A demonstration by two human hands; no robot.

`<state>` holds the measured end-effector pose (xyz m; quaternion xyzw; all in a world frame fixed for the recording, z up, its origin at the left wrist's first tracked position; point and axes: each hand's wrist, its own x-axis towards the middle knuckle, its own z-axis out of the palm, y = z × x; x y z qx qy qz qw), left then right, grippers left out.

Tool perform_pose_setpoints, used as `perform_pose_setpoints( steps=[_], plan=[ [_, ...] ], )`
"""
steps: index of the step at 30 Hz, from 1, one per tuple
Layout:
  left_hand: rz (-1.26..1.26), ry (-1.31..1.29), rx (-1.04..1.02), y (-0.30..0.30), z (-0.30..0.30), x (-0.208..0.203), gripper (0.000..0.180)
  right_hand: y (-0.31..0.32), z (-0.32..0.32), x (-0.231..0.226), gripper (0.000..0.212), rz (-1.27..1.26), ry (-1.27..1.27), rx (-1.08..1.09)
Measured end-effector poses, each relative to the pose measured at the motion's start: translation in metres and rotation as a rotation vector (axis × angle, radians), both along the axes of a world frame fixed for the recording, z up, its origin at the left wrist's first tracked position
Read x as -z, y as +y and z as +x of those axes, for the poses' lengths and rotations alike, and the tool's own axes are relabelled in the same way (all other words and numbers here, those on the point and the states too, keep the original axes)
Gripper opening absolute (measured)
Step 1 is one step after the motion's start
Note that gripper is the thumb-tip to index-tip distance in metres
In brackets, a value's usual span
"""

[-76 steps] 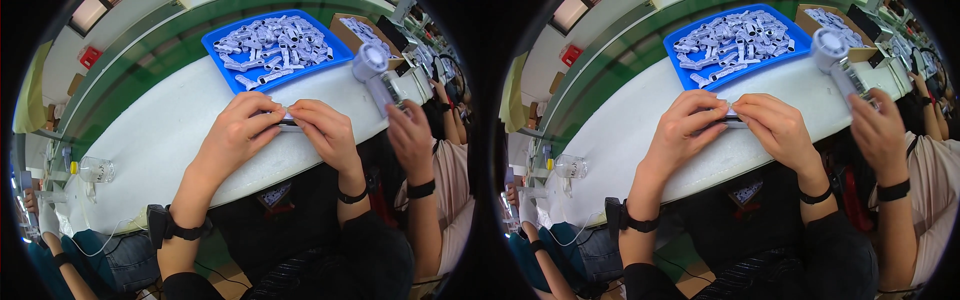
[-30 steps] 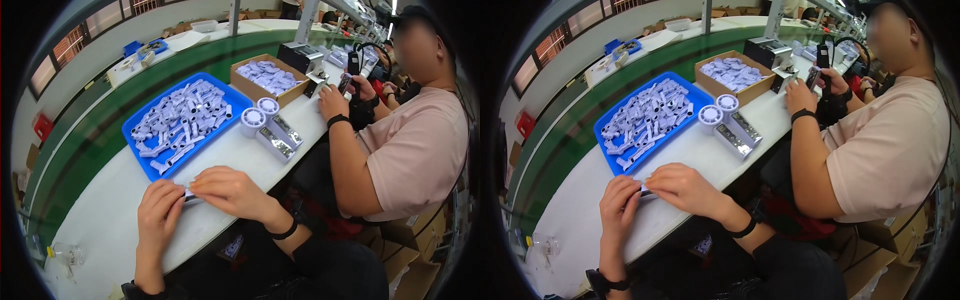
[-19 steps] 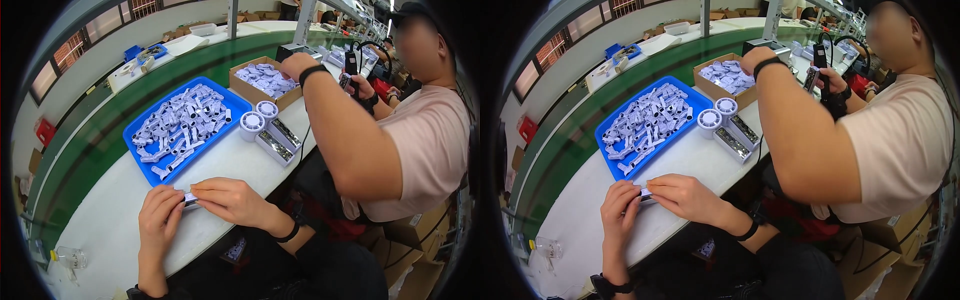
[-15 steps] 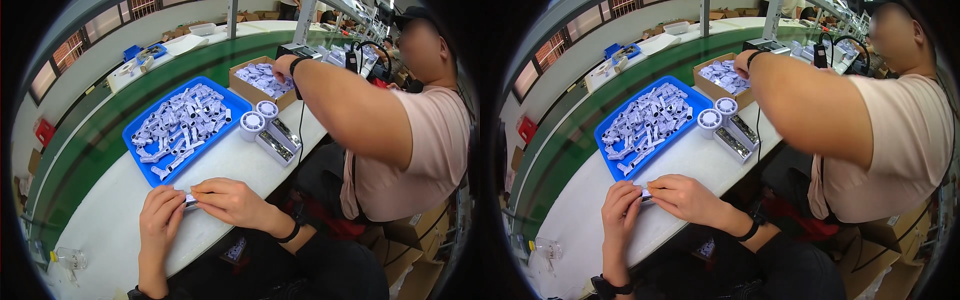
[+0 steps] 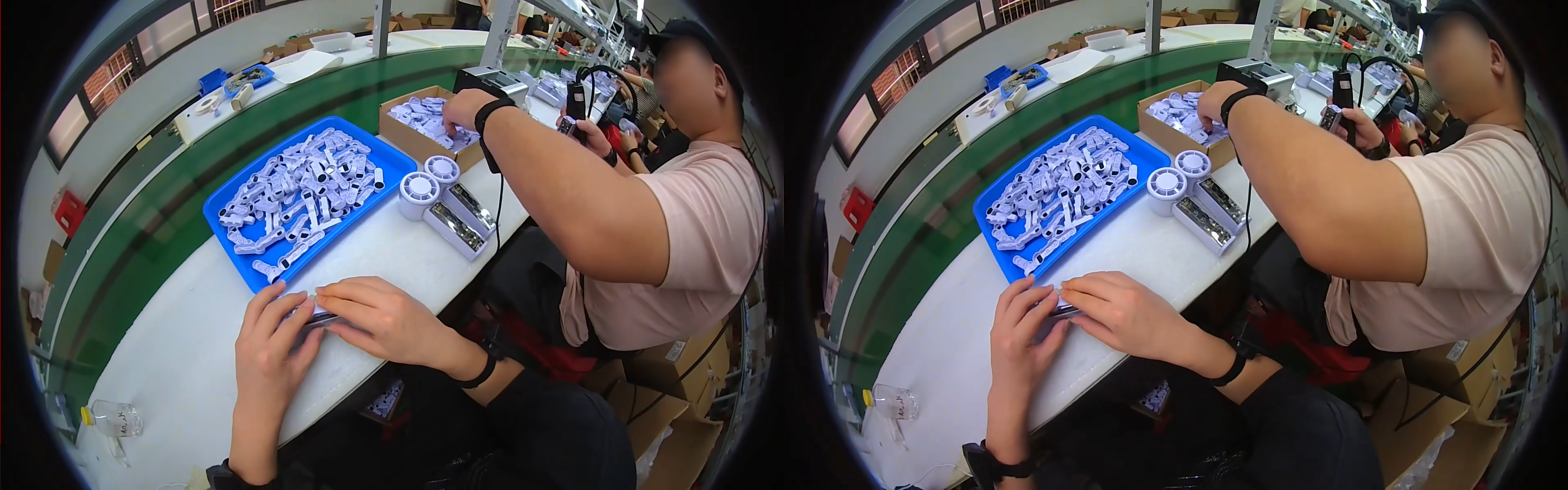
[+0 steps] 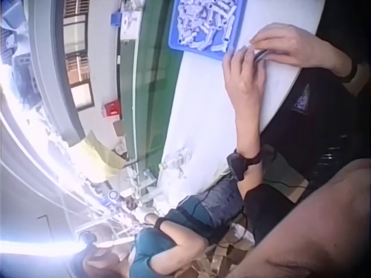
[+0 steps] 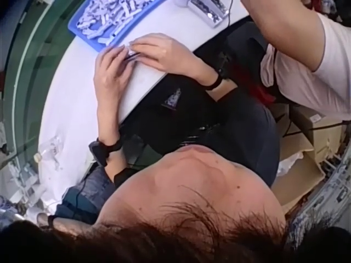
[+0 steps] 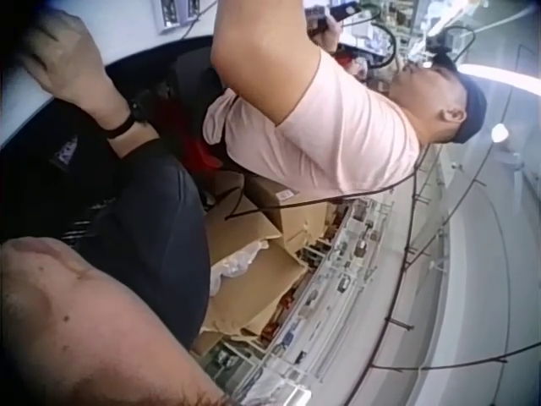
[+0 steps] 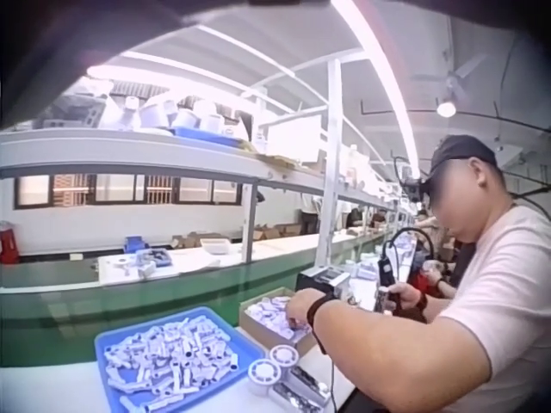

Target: The person picks up a fan and a small white button, then presses the button into the fan handle. They set the fan down on the table and repeat the process with several more fans.

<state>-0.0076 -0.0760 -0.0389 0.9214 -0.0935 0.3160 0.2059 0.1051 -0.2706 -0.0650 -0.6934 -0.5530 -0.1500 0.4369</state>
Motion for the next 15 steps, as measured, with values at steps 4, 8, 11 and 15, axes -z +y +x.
perform_pose_setpoints(
  steps=[4,8,11,15],
  plan=[
    [-0.026,-0.002,0.031,0.007,0.003,0.008,0.045,0.000,-0.003,0.002,0.038,-0.020,0.028,0.026],
    [-0.078,-0.036,-0.008,0.004,0.001,0.006,0.056,0.001,-0.002,-0.001,0.036,-0.014,0.129,0.017],
    [-0.213,-0.062,-0.116,0.001,0.002,0.003,0.063,0.008,0.002,-0.001,0.035,-0.032,0.055,0.054],
    [-0.277,0.115,-0.078,0.017,-0.003,0.006,0.070,0.028,0.010,-0.007,0.029,-0.033,0.005,0.012]
  ],
)
